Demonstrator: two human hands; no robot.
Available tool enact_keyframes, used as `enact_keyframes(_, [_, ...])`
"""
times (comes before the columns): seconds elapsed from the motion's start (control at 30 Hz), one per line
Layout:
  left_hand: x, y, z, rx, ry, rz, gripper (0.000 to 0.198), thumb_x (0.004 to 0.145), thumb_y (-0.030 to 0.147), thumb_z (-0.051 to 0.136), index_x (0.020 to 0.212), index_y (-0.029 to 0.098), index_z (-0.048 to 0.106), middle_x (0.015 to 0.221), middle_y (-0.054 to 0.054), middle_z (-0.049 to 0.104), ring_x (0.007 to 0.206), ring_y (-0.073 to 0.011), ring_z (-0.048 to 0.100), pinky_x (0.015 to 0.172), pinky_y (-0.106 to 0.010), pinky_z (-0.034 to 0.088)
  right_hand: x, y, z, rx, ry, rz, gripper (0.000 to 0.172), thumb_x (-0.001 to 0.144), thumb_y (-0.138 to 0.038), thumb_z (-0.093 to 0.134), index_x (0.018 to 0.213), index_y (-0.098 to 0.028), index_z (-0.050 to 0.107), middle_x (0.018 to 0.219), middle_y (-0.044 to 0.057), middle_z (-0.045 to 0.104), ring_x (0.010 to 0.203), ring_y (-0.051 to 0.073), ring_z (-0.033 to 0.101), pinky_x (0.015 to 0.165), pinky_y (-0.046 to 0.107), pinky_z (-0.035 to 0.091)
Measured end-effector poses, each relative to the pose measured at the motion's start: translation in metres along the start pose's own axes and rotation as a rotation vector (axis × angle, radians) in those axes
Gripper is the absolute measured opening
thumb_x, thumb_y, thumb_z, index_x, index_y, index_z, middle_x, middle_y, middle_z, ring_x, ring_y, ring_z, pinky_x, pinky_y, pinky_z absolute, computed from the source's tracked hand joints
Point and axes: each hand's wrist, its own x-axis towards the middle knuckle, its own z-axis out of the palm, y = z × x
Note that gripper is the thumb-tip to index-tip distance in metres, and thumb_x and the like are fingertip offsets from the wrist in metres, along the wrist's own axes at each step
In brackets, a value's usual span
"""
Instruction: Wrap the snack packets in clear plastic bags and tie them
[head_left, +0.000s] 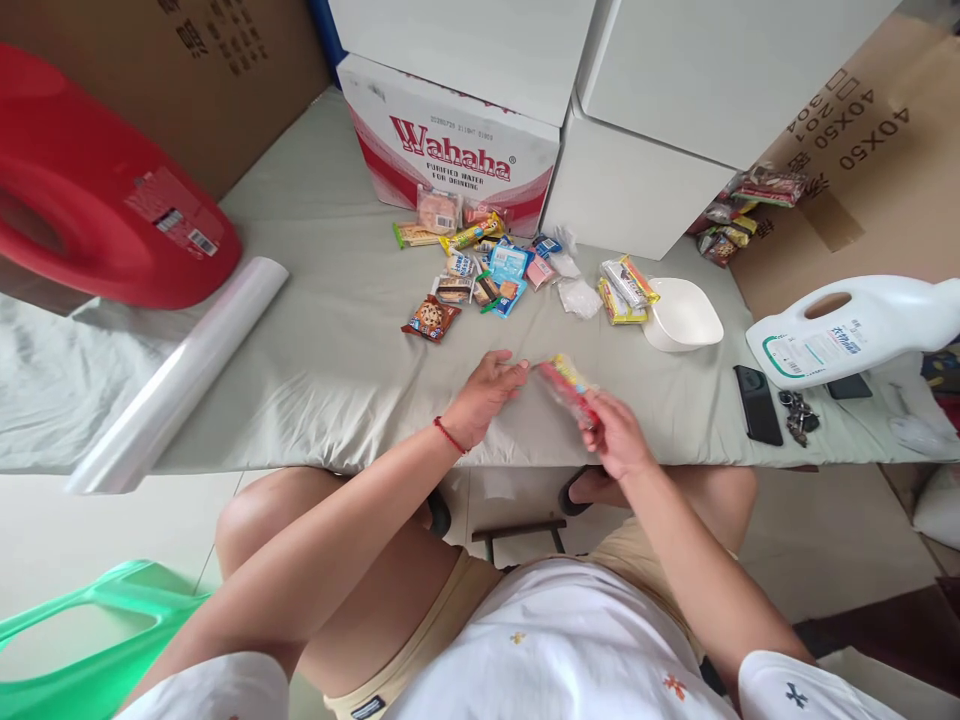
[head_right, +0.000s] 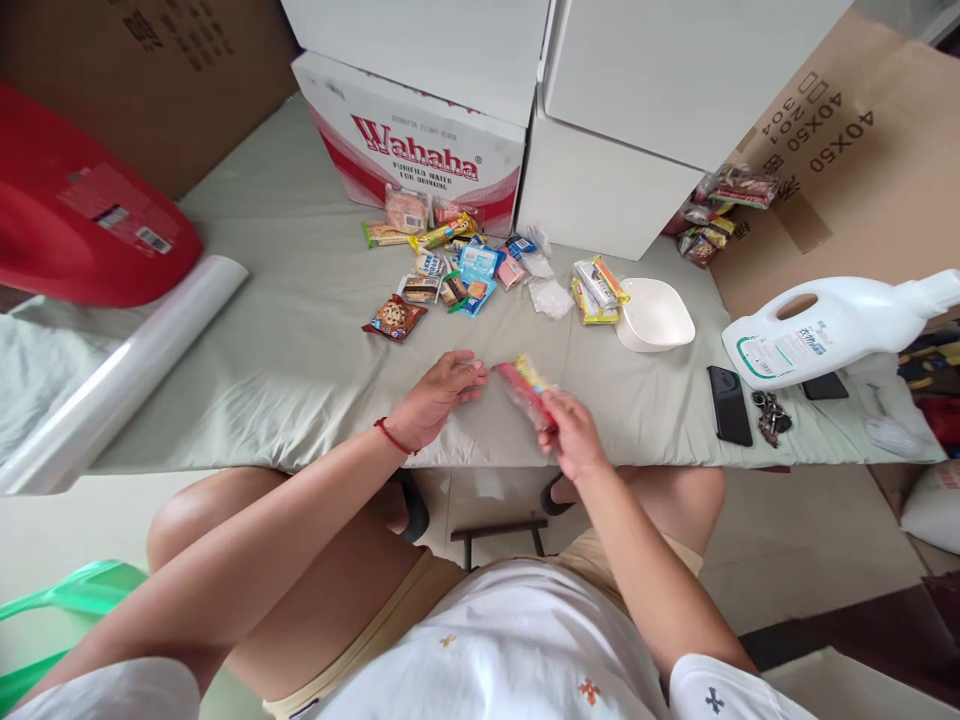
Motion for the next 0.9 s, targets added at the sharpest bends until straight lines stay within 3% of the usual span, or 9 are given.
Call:
enact_keyframes(0.1, [0.001, 0.006, -0.007, 0.112, -0.013, 0.026, 0.043, 0.077, 0.042, 0.079, 0.107, 0.02, 0.057, 0.095, -0.002, 0.066, 0.088, -0.0169, 0.063, 0.078, -0.031, 0.047, 0.037, -0.046, -0.025, -0.033, 0.166, -0.159, 0.047, 0.067, -0.055, 0.088, 0.081, -0.021, 0.06, 0.055, -0.005, 0.062, 0.039, 0.007, 0.05, 0.031, 0.016, 0.035])
enact_keyframes(0.2, [0.003, 0.01, -0.009, 0.165, -0.076, 0.024, 0.035, 0.075, 0.039, 0.078, 0.095, 0.018, 0.058, 0.086, -0.002, 0.065, 0.078, -0.0145, 0.06, 0.072, -0.029, 0.045, 0.09, -0.099, -0.035, -0.054, 0.293, -0.32, 0.046, 0.073, -0.058, 0.084, 0.08, -0.022, 0.056, 0.057, -0.004, 0.061, 0.041, 0.008, 0.05, 0.034, 0.015, 0.036])
enact_keyframes(0.33, [0.007, 0.008, -0.009, 0.184, -0.043, 0.003, 0.033, 0.072, 0.036, 0.078, 0.091, 0.019, 0.057, 0.08, 0.0, 0.064, 0.072, -0.0135, 0.059, 0.067, -0.028, 0.045, 0.143, -0.142, -0.049, -0.352, 0.403, -0.266, 0.047, 0.079, -0.064, 0.076, 0.087, -0.022, 0.057, 0.066, 0.002, 0.065, 0.047, 0.012, 0.052, 0.04, 0.022, 0.042])
enact_keyframes(0.43, [0.012, 0.007, -0.012, 0.199, 0.006, -0.001, 0.034, 0.071, 0.035, 0.079, 0.092, 0.019, 0.056, 0.08, 0.0, 0.064, 0.071, -0.0138, 0.059, 0.063, -0.027, 0.045, 0.148, -0.141, -0.079, -0.694, 0.6, -0.423, 0.037, 0.082, -0.053, 0.072, 0.095, -0.021, 0.06, 0.077, 0.004, 0.067, 0.063, 0.018, 0.059, 0.057, 0.032, 0.053])
enact_keyframes(0.53, [0.015, 0.008, -0.016, 0.223, 0.008, 0.015, 0.031, 0.072, 0.033, 0.076, 0.092, 0.019, 0.057, 0.08, 0.001, 0.063, 0.071, -0.0131, 0.058, 0.061, -0.026, 0.043, 0.139, -0.124, -0.121, -1.084, 0.698, -0.669, 0.032, 0.079, -0.035, 0.067, 0.106, -0.02, 0.066, 0.104, 0.009, 0.067, 0.095, 0.024, 0.065, 0.093, 0.043, 0.053])
enact_keyframes(0.6, [0.016, 0.008, -0.016, 0.236, 0.0, 0.016, 0.027, 0.074, 0.031, 0.074, 0.091, 0.019, 0.057, 0.079, 0.001, 0.061, 0.07, -0.0126, 0.058, 0.061, -0.025, 0.042, 0.135, -0.112, -0.145, -1.22, 0.699, -0.626, 0.043, 0.074, -0.028, 0.067, 0.116, -0.017, 0.068, 0.125, 0.014, 0.061, 0.101, 0.025, 0.064, 0.104, 0.044, 0.048])
enact_keyframes(0.67, [0.016, 0.007, -0.015, 0.255, -0.01, 0.01, 0.023, 0.074, 0.029, 0.073, 0.089, 0.019, 0.057, 0.077, 0.002, 0.06, 0.069, -0.0123, 0.057, 0.061, -0.025, 0.042, 0.137, -0.101, -0.161, -1.26, 0.666, -0.523, 0.047, 0.073, -0.025, 0.065, 0.119, -0.014, 0.069, 0.134, 0.019, 0.056, 0.097, 0.025, 0.066, 0.104, 0.042, 0.048])
enact_keyframes(0.77, [0.016, 0.004, -0.013, 0.3, -0.007, 0.014, 0.019, 0.076, 0.026, 0.069, 0.087, 0.019, 0.057, 0.073, 0.003, 0.058, 0.064, -0.0113, 0.053, 0.06, -0.026, 0.041, 0.148, -0.095, -0.17, -1.315, 0.634, -0.448, 0.039, 0.08, -0.025, 0.06, 0.114, -0.011, 0.073, 0.123, 0.019, 0.063, 0.097, 0.027, 0.067, 0.104, 0.041, 0.048])
enact_keyframes(0.9, [0.015, 0.001, -0.013, 0.361, -0.015, 0.028, 0.015, 0.078, 0.027, 0.066, 0.087, 0.019, 0.057, 0.074, 0.002, 0.058, 0.065, -0.0116, 0.053, 0.06, -0.026, 0.041, 0.174, -0.11, -0.162, -1.406, 0.694, -0.407, 0.039, 0.088, -0.028, 0.054, 0.116, -0.011, 0.075, 0.112, 0.018, 0.068, 0.104, 0.031, 0.065, 0.103, 0.042, 0.048])
